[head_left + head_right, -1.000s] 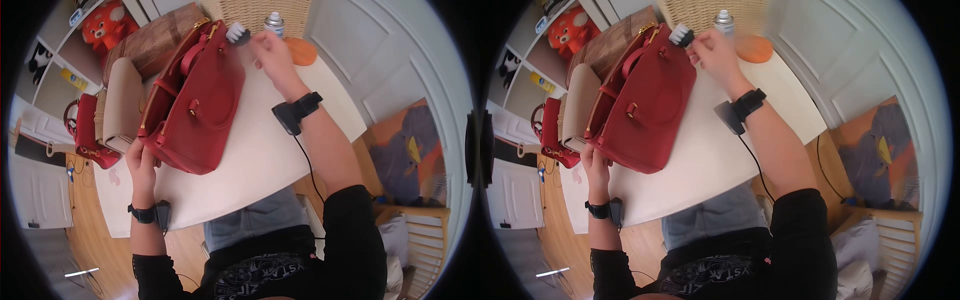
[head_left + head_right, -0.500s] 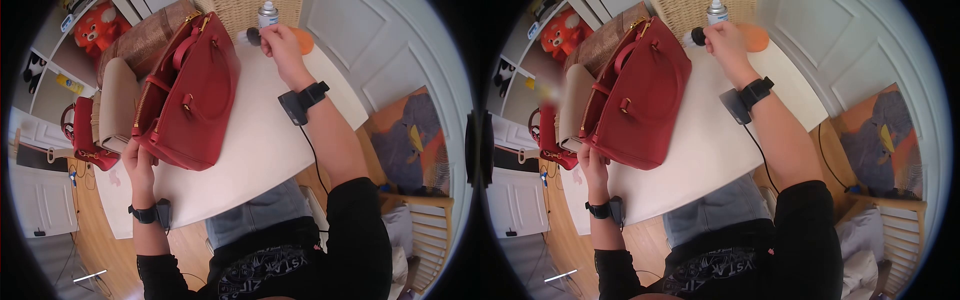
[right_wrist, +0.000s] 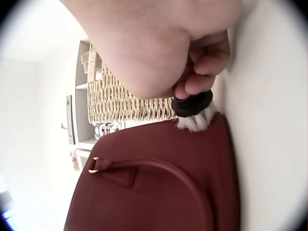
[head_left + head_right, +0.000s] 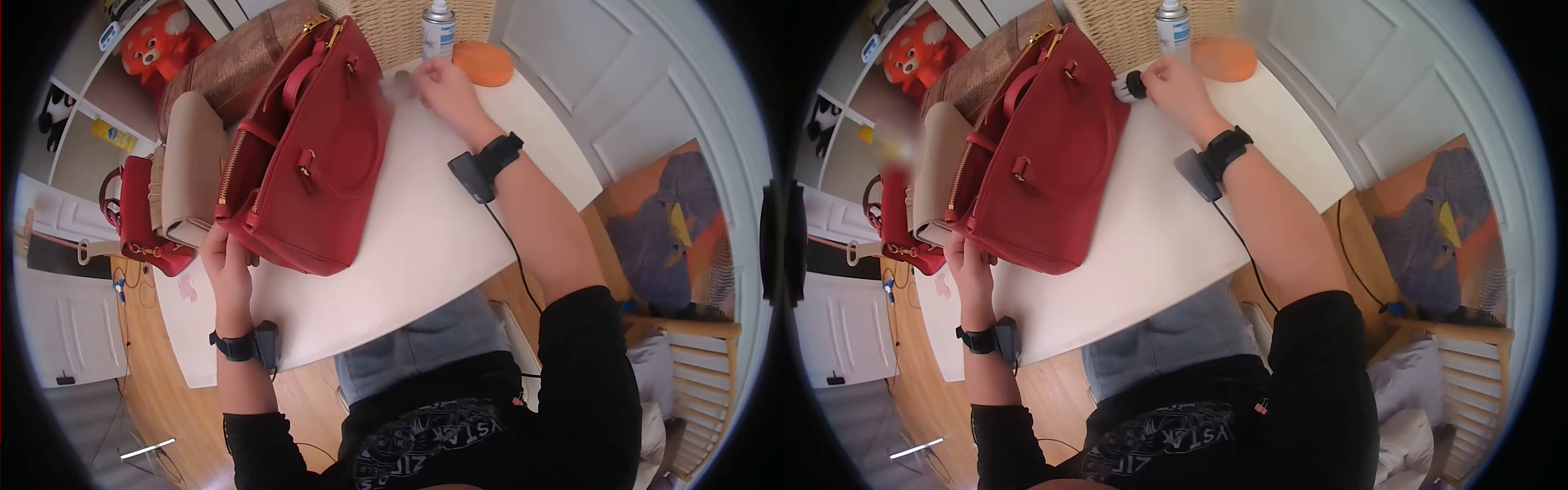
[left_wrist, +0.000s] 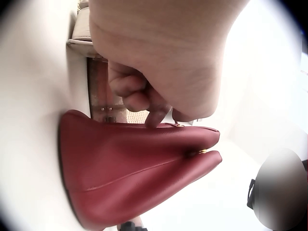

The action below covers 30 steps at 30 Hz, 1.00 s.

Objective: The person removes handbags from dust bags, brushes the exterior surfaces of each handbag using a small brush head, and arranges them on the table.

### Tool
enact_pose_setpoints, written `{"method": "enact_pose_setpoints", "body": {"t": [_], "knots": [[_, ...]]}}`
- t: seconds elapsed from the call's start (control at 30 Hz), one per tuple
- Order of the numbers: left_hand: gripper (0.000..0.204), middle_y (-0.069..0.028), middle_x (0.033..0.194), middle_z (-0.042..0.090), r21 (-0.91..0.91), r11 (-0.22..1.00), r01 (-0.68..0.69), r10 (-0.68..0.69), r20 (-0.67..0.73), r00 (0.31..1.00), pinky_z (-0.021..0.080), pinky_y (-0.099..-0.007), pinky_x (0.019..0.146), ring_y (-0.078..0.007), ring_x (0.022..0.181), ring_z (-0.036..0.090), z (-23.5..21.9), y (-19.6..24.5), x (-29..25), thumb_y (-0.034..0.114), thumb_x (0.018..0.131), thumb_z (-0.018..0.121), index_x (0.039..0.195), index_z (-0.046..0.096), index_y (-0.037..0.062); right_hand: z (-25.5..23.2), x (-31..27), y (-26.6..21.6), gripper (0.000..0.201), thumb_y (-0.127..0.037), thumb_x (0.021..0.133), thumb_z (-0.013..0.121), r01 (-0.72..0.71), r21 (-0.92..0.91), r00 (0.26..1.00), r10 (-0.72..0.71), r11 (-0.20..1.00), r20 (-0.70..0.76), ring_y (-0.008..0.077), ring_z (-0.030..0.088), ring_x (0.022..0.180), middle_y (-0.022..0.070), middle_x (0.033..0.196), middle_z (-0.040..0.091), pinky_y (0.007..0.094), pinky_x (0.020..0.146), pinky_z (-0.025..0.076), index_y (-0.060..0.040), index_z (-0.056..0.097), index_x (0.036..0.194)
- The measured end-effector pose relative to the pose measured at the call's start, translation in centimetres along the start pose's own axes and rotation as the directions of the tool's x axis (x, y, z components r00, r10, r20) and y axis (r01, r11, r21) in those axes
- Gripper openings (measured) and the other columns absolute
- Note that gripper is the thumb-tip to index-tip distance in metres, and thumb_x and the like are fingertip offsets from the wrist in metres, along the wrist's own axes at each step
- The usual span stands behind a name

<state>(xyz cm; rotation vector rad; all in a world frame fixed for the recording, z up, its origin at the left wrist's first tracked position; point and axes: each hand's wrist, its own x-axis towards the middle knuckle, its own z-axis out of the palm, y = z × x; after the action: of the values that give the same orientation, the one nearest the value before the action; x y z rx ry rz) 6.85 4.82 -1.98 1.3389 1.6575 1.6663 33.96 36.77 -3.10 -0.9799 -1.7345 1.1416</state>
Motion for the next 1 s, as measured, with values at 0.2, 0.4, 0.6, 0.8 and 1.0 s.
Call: {"method": "enact_pose_setpoints", "body": {"t": [0.2,0.4,0.6,0.8,1.0], "knots": [[0.028,0.0042,0.073,0.059,0.018,0.998,0.068,-0.068,0.000,0.998,0.038,-0.0218,0.052,-0.0037,0.058,0.048,-0.2,0.7,-0.4,0.022,0.112,0.056,0.117,0.072,-0.0005,-1.0,0.8,0.2,0.022,-0.022,0.101,0.066,0.062,0.220,0.997,-0.051,0.973,-0.056,0.0108,0.062,0.067,0.0023,0.075,0.067,0.0285,0.062,0.048,-0.0010,0.067,0.103],[0.024,0.0033,0.077,0.062,-0.029,0.997,0.072,-0.070,0.054,0.996,0.039,-0.0222,0.055,-0.0044,0.062,0.051,0.1,1.8,0.0,0.016,0.112,0.055,0.115,0.071,-0.0011,-0.7,0.5,-1.1,0.018,-0.018,0.106,0.064,0.155,0.102,0.987,-0.159,0.983,0.036,0.0103,0.060,0.065,0.0021,0.073,0.064,0.0263,0.061,0.048,0.0000,0.065,0.105],[0.023,0.0025,0.078,0.064,-0.050,0.997,0.064,-0.057,0.130,0.990,0.038,-0.0232,0.055,-0.0040,0.061,0.050,0.6,1.9,0.1,0.016,0.111,0.057,0.109,0.072,-0.0013,-0.1,0.3,-0.4,0.016,-0.016,0.108,0.063,-0.042,0.025,0.984,0.037,0.999,0.175,0.0103,0.060,0.065,0.0038,0.079,0.065,0.0260,0.059,0.047,-0.0002,0.065,0.107],[0.024,0.0025,0.076,0.063,-0.021,0.998,0.060,-0.057,0.111,0.992,0.038,-0.0235,0.055,-0.0042,0.060,0.050,0.4,1.9,0.2,0.017,0.111,0.058,0.106,0.072,-0.0015,0.1,0.1,-2.1,0.017,-0.018,0.110,0.061,0.173,0.286,0.984,-0.152,0.943,-0.096,0.0109,0.060,0.064,0.0040,0.076,0.065,0.0261,0.058,0.047,-0.0021,0.063,0.114],[0.020,0.0026,0.074,0.063,-0.007,0.999,0.047,-0.045,0.136,0.990,0.039,-0.0236,0.054,-0.0048,0.059,0.051,0.6,2.3,0.4,0.014,0.110,0.057,0.108,0.070,-0.0016,0.5,-0.3,-1.5,0.012,-0.009,0.107,0.055,-0.047,0.107,0.991,0.032,0.993,0.134,0.0126,0.065,0.067,0.0057,0.081,0.068,0.0265,0.058,0.049,-0.0008,0.063,0.111]]}}
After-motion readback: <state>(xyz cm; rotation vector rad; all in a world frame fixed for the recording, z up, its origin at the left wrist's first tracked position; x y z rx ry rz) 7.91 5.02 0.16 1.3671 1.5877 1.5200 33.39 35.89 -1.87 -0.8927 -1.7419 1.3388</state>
